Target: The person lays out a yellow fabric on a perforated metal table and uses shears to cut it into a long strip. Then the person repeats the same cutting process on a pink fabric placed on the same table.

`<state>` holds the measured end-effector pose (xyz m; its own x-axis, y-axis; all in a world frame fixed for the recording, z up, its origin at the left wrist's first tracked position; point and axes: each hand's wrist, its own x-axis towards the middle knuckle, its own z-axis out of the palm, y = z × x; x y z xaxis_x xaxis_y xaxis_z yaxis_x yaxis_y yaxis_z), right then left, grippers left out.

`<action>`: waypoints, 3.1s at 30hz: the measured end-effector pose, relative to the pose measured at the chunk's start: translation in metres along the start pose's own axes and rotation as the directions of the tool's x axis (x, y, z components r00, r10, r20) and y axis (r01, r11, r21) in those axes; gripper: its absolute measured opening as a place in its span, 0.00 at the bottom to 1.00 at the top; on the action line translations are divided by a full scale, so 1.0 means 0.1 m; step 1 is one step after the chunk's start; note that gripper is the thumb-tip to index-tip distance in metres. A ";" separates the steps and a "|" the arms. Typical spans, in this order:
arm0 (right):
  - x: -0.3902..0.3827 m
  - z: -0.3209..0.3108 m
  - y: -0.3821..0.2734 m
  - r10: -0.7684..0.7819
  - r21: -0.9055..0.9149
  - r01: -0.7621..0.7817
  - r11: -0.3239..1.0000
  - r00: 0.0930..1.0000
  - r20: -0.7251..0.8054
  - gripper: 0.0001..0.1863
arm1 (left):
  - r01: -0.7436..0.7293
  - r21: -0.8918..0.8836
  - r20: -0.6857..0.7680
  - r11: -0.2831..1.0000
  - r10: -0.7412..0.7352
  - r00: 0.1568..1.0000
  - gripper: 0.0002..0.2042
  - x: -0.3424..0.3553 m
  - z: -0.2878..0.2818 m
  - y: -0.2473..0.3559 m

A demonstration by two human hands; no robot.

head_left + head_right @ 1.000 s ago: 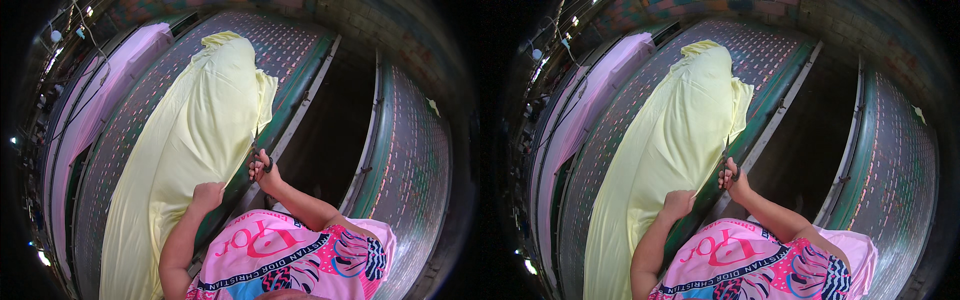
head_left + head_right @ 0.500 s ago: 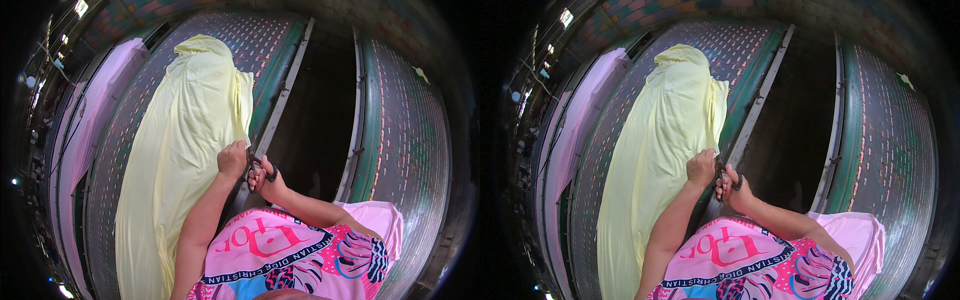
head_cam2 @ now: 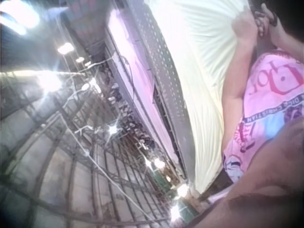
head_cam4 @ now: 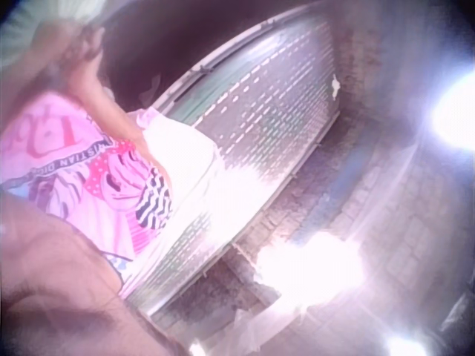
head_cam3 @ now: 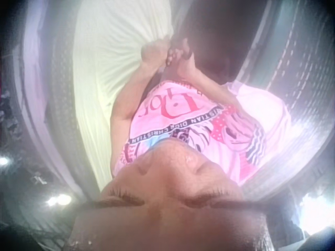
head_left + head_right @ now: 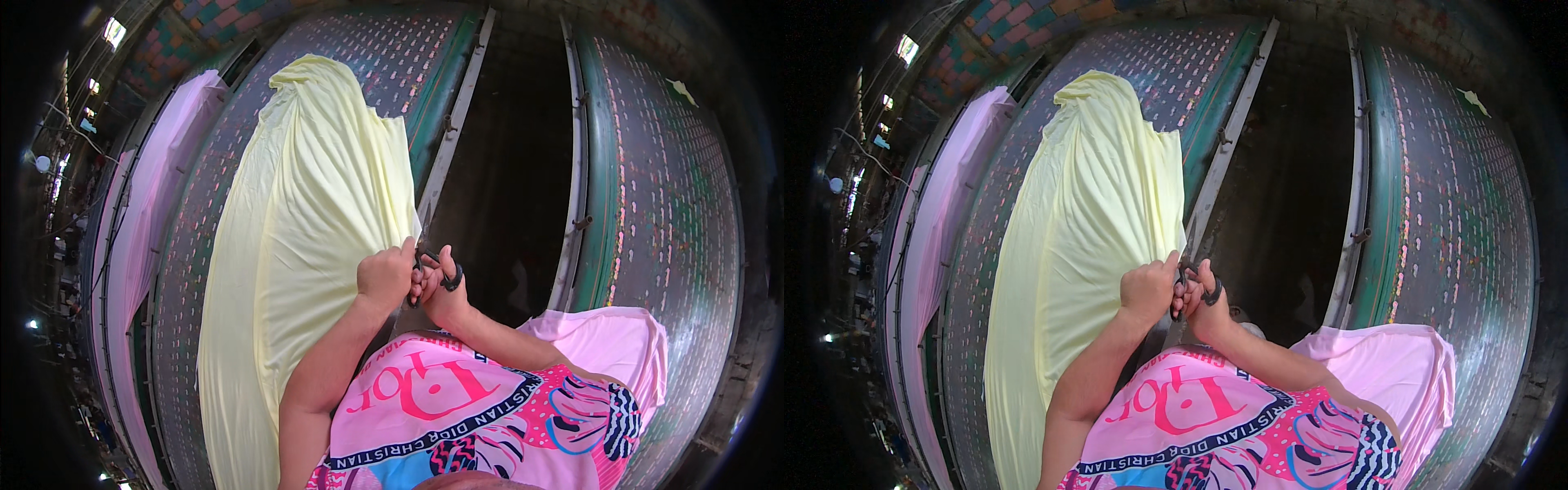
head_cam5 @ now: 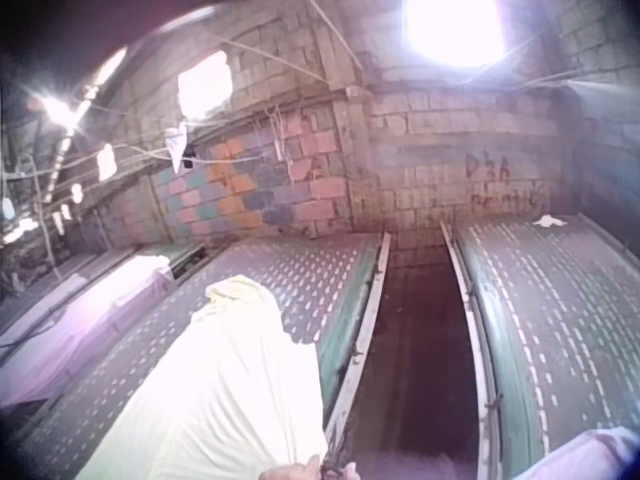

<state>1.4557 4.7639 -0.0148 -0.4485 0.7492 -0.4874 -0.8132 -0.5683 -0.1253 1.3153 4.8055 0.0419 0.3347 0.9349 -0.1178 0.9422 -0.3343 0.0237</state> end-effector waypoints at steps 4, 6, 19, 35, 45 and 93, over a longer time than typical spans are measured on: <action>0.05 0.06 0.06 -0.030 0.000 0.030 1.000 0.999 -0.043 0.40 | 0.014 -0.042 -0.162 0.999 -0.020 0.986 0.17 -0.26 -0.11 -0.10; 0.17 0.02 0.01 0.023 0.054 -0.018 0.998 0.995 -0.101 0.43 | 0.019 -0.093 -0.139 0.996 -0.031 0.990 0.18 -0.44 -0.10 -0.05; 0.54 0.00 -0.09 0.114 -0.067 -0.132 0.989 0.969 -0.218 0.40 | 0.155 -0.515 -0.239 0.843 -0.314 0.919 0.12 -1.25 -0.20 0.01; 2.15 2.76 -1.01 -0.037 -0.237 0.230 0.944 0.786 0.617 0.29 | 0.503 0.054 -0.767 0.862 -0.287 0.574 0.07 0.05 -1.71 -1.39; 1.88 0.66 -0.08 0.310 -0.344 -0.265 0.901 0.947 0.083 0.31 | 0.363 0.188 -0.177 0.913 -0.332 0.926 0.16 -1.29 -0.51 -1.10; 0.73 0.32 -1.94 0.063 -0.411 0.117 0.904 0.915 0.399 0.44 | -0.017 -0.149 -0.401 0.989 -0.045 0.915 0.05 1.65 -0.55 0.19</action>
<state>1.5688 4.9395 0.0017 -0.6095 0.7852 -0.1095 -0.6351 -0.5662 -0.5253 1.3890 4.9600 0.0771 0.2710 0.9181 0.2891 0.9284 -0.3287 0.1735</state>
